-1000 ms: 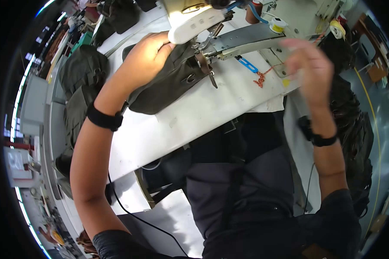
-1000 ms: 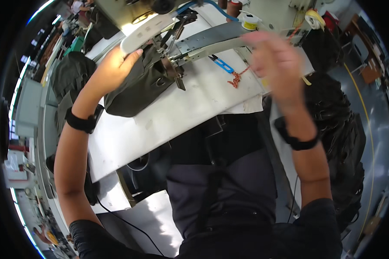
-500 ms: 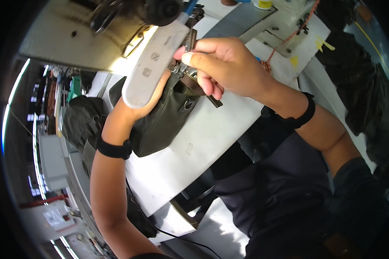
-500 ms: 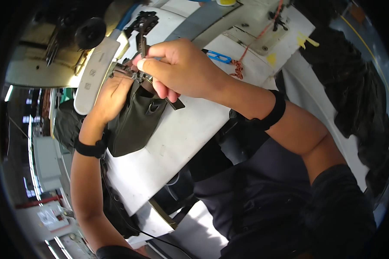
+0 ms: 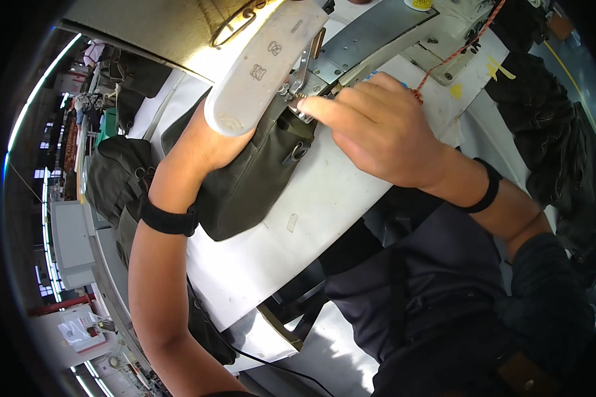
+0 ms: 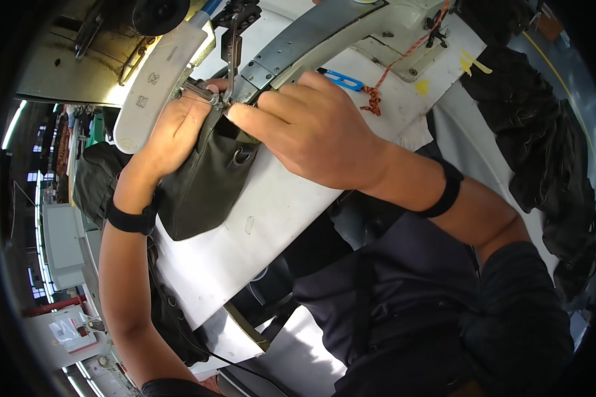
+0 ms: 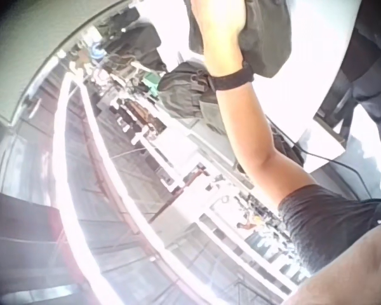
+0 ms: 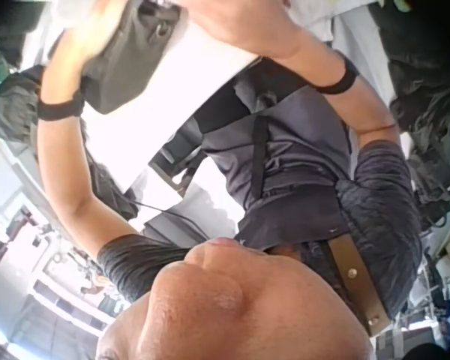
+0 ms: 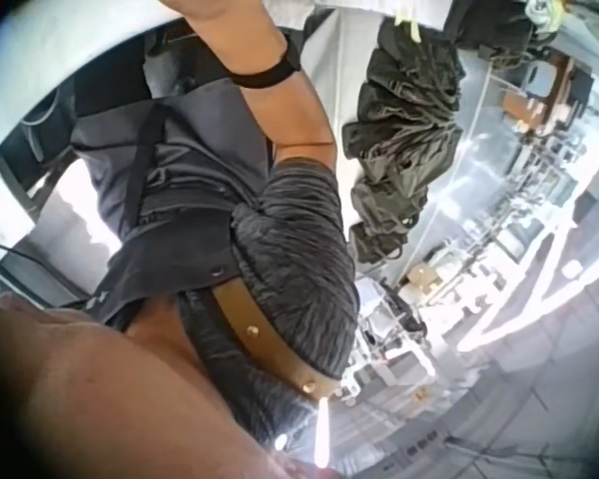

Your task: The person operates an industrial sewing machine to stitch zippers onto dark green canvas bags. They guide the fabric under the needle, align the zipper teeth, and sew along the edges. The person periodically inspects the stitching and adjusts the bag's position to ensure straight seams.

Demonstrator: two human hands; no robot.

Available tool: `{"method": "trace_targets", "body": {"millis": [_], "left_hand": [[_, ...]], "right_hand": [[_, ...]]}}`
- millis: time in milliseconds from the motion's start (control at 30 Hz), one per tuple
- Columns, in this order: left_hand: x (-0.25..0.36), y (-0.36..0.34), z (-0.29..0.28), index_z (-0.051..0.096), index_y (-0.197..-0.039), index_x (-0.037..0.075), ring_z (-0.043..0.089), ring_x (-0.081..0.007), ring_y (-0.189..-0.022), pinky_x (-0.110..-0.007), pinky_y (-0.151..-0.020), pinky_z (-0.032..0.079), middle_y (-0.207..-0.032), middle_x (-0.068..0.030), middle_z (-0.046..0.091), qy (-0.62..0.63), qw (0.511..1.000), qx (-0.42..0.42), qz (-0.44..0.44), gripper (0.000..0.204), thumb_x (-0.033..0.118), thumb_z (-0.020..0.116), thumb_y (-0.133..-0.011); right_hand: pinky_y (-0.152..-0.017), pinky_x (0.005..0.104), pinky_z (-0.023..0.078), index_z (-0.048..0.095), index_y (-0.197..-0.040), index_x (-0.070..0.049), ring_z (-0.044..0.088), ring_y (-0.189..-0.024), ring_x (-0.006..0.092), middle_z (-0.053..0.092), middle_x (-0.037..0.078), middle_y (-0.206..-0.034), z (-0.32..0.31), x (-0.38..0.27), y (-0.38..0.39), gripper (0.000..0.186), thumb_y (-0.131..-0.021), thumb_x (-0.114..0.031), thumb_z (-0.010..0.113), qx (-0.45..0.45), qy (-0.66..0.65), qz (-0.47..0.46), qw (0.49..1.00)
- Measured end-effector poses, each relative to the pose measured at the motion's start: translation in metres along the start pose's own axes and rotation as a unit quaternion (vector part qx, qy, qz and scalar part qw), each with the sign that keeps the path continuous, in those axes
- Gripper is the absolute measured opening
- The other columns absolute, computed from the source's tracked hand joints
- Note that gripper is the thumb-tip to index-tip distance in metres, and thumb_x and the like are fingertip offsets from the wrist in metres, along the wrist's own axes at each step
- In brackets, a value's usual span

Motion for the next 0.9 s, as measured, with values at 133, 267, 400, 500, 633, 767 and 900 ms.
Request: {"method": "trace_targets", "body": {"millis": [133,267,400,500,633,767,900], "left_hand": [[0.008,0.008,-0.001,0.064,-0.115,-0.006,0.062,-0.0278,-0.098,-0.039,-0.101,0.047,-0.104,-0.0181,0.069,0.012,0.997,0.01,-0.075,0.053,0.038,0.035,-0.117],[0.021,0.024,0.003,0.064,-0.118,-0.004,0.061,-0.0249,-0.101,-0.037,-0.102,0.046,-0.109,-0.0177,0.069,0.064,0.991,0.004,-0.116,0.053,0.04,0.035,-0.117],[0.033,0.042,0.015,0.065,-0.111,-0.001,0.058,-0.0198,-0.097,-0.034,-0.096,0.047,-0.099,-0.0107,0.065,0.195,0.966,0.065,-0.16,0.045,0.038,0.045,-0.115],[0.044,0.046,0.03,0.06,-0.099,0.0,0.052,-0.0148,-0.087,-0.032,-0.087,0.046,-0.088,-0.0061,0.057,0.269,0.938,0.065,-0.207,0.043,0.038,0.048,-0.114],[0.045,0.053,0.04,0.05,-0.088,0.003,0.04,-0.0092,-0.078,-0.028,-0.071,0.04,-0.079,0.0002,0.042,0.312,0.914,0.108,-0.236,0.039,0.034,0.055,-0.112],[0.046,0.054,0.035,0.052,-0.087,0.003,0.04,-0.0083,-0.076,-0.029,-0.069,0.04,-0.078,0.0016,0.043,0.227,0.947,0.105,-0.202,0.037,0.031,0.058,-0.111],[0.038,0.046,0.03,0.061,-0.097,0.001,0.046,-0.007,-0.079,-0.028,-0.071,0.043,-0.081,0.0023,0.053,0.264,0.951,0.05,-0.153,0.031,0.029,0.059,-0.11]], "right_hand": [[-0.075,0.0349,0.043,0.073,-0.105,-0.015,0.056,-0.075,0.0171,0.052,-0.003,-0.08,-0.008,0.011,-0.01,0.025,-0.081,-0.007,0.074,-0.029,-0.006,-0.042,0.999],[-0.081,0.0363,0.042,0.074,-0.098,-0.017,0.056,-0.082,0.0166,0.052,-0.003,-0.082,-0.017,0.025,-0.022,0.018,-0.082,-0.01,0.075,-0.055,0.004,-0.07,0.996],[-0.096,0.0414,0.043,0.076,-0.107,-0.011,0.06,-0.102,0.0241,0.062,0.006,-0.098,-0.014,0.027,-0.033,0.022,-0.087,-0.021,0.071,-0.159,0.046,-0.072,0.984],[-0.099,0.0439,0.043,0.074,-0.104,-0.012,0.059,-0.108,0.0263,0.06,0.008,-0.099,-0.011,0.034,-0.031,0.024,-0.083,-0.022,0.069,-0.099,0.038,-0.112,0.988],[-0.099,0.0459,0.041,0.074,-0.101,-0.014,0.057,-0.11,0.0262,0.058,0.005,-0.103,-0.014,0.037,-0.031,0.02,-0.082,-0.019,0.07,-0.003,-0.003,-0.136,0.991],[-0.092,0.0415,0.044,0.075,-0.098,-0.014,0.06,-0.099,0.0203,0.06,0.002,-0.096,-0.011,0.047,-0.03,0.012,-0.089,-0.019,0.07,0.034,-0.014,-0.095,0.995],[-0.088,0.0367,0.042,0.079,-0.09,-0.023,0.06,-0.09,0.0167,0.055,-0.005,-0.085,-0.004,0.058,-0.029,0.017,-0.081,-0.01,0.075,0.009,-0.118,0.003,0.993]]}}
Point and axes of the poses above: each hand's wrist, its own y-axis away from the middle knuckle, its own z-axis out of the palm, x = y × z, the point moved 7 cm from there along -y, towards the middle knuckle
